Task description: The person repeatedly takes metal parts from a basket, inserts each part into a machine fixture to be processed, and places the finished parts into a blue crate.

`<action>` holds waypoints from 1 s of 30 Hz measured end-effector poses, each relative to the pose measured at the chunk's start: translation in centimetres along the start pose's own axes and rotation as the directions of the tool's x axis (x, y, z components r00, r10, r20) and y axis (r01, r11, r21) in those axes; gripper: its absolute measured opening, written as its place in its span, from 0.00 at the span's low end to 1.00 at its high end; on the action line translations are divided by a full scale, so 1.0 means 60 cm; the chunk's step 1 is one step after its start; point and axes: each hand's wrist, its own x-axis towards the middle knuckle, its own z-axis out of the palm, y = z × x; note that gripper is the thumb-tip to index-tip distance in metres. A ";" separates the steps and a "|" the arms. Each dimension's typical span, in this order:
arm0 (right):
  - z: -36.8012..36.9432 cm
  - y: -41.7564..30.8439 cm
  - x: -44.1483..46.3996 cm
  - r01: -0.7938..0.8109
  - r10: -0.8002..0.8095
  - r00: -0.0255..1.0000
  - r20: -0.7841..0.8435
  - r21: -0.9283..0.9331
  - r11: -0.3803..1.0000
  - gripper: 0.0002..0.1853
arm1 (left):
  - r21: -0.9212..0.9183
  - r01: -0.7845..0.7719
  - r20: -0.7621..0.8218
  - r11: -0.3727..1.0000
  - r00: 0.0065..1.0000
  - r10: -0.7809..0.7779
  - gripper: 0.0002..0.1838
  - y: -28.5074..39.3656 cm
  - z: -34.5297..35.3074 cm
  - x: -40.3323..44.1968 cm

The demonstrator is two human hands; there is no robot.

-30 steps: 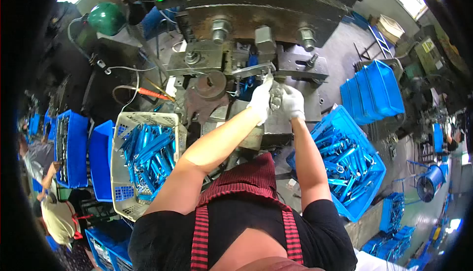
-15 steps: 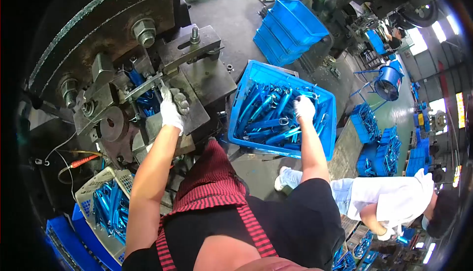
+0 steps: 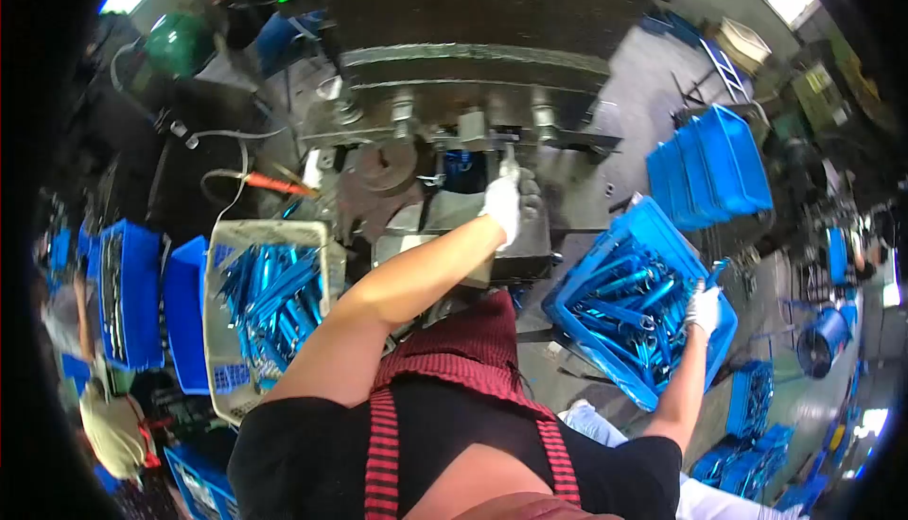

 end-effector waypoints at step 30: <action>0.040 -0.672 -0.246 0.726 -0.828 0.545 -0.130 0.568 0.389 0.19 | 0.044 -0.651 -0.328 0.758 0.707 0.627 0.18 0.092 -0.154 -0.286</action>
